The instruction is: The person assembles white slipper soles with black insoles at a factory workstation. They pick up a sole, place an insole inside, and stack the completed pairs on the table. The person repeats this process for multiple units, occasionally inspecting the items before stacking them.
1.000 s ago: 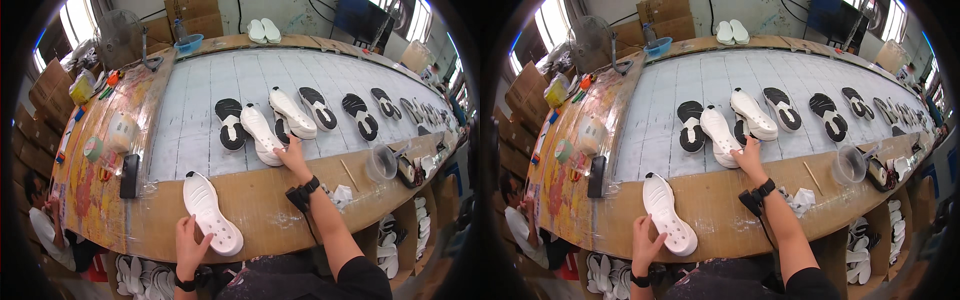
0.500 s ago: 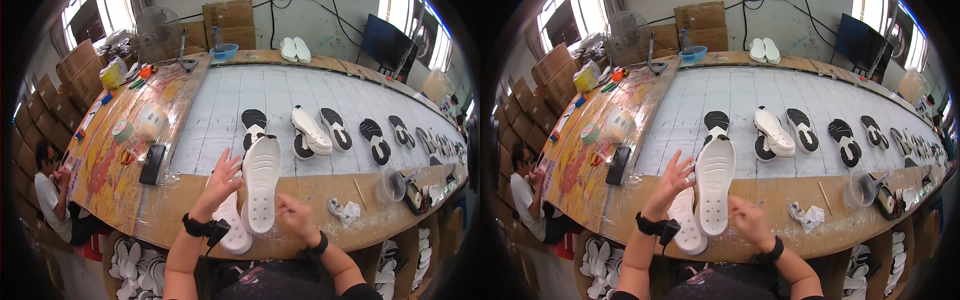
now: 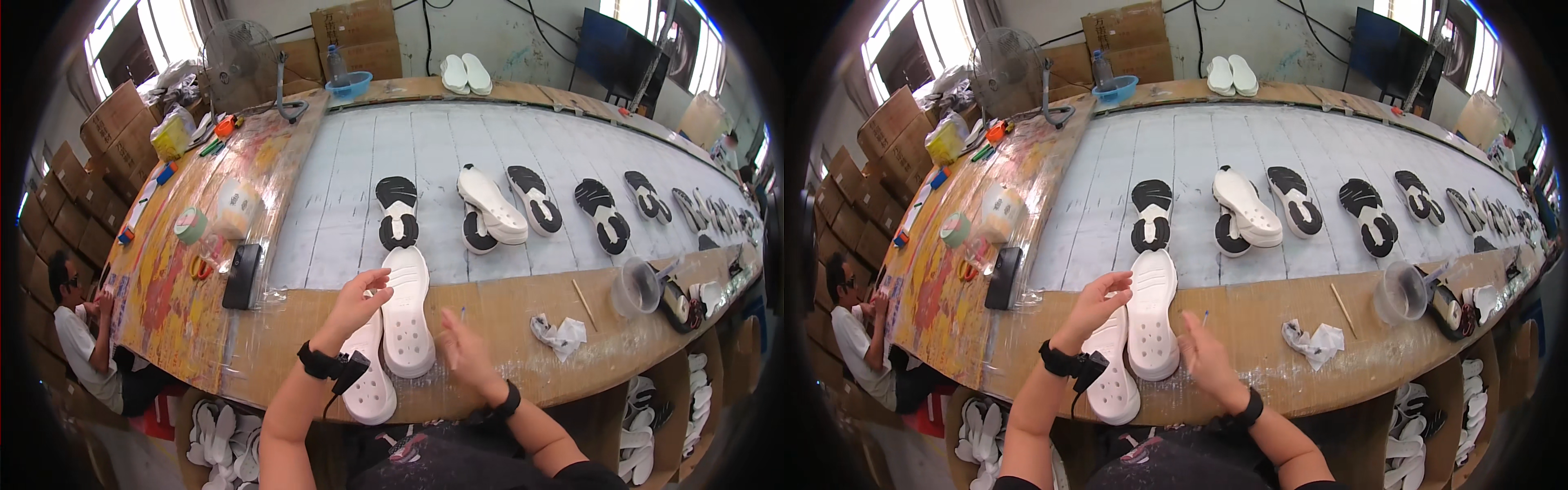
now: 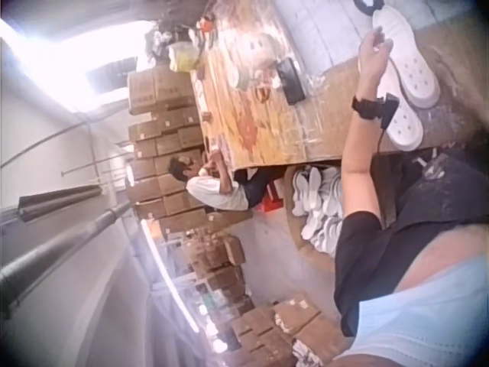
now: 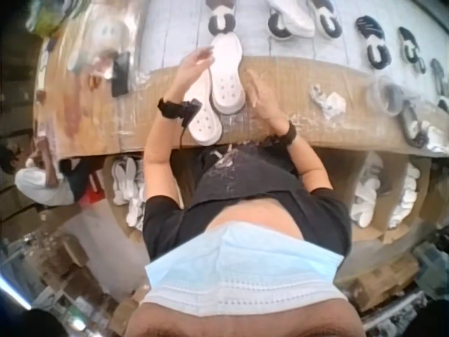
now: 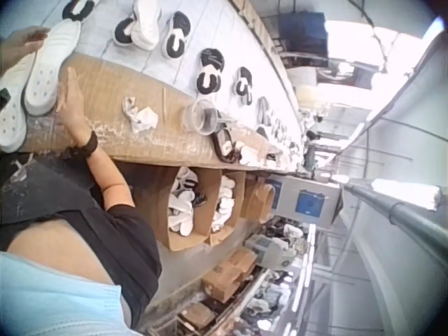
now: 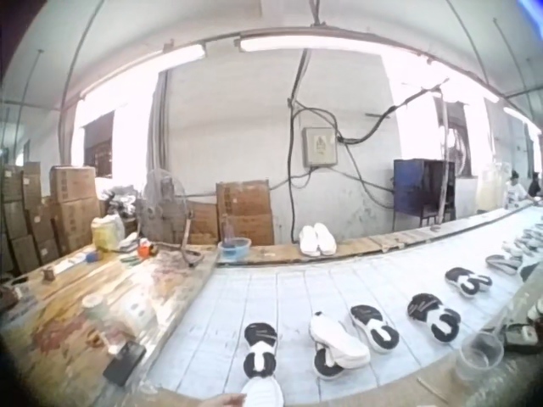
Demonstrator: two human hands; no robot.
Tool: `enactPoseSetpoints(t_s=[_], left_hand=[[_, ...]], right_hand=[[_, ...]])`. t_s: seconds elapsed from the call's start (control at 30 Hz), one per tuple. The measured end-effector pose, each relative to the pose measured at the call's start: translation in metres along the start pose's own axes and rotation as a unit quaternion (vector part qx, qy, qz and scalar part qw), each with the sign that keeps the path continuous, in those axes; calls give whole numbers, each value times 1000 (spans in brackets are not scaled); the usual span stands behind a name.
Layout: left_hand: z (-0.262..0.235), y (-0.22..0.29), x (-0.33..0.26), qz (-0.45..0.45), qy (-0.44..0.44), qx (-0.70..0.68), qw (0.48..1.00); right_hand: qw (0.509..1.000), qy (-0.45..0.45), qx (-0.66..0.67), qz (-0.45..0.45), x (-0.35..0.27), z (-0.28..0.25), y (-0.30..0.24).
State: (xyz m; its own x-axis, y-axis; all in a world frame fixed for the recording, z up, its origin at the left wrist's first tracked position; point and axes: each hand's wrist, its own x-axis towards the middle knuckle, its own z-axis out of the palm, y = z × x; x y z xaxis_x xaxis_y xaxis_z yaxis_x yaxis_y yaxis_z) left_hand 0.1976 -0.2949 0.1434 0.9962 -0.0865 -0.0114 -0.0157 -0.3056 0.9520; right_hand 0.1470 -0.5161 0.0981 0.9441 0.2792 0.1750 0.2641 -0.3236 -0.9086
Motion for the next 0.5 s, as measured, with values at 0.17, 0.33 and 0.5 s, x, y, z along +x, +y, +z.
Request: enactPoseSetpoints(t_s=[0.17,0.33,0.5], left_hand=[[2,-27,31,102,23,183,978],[7,-32,45,12,62,144,988],[13,12,33,-34,1,-100,994]], right_hand=[[999,-28,-9,-17,11,22,2],[889,-94,422,153,26,-20,2],[992,-17,40,-117,-12,-21,-2]])
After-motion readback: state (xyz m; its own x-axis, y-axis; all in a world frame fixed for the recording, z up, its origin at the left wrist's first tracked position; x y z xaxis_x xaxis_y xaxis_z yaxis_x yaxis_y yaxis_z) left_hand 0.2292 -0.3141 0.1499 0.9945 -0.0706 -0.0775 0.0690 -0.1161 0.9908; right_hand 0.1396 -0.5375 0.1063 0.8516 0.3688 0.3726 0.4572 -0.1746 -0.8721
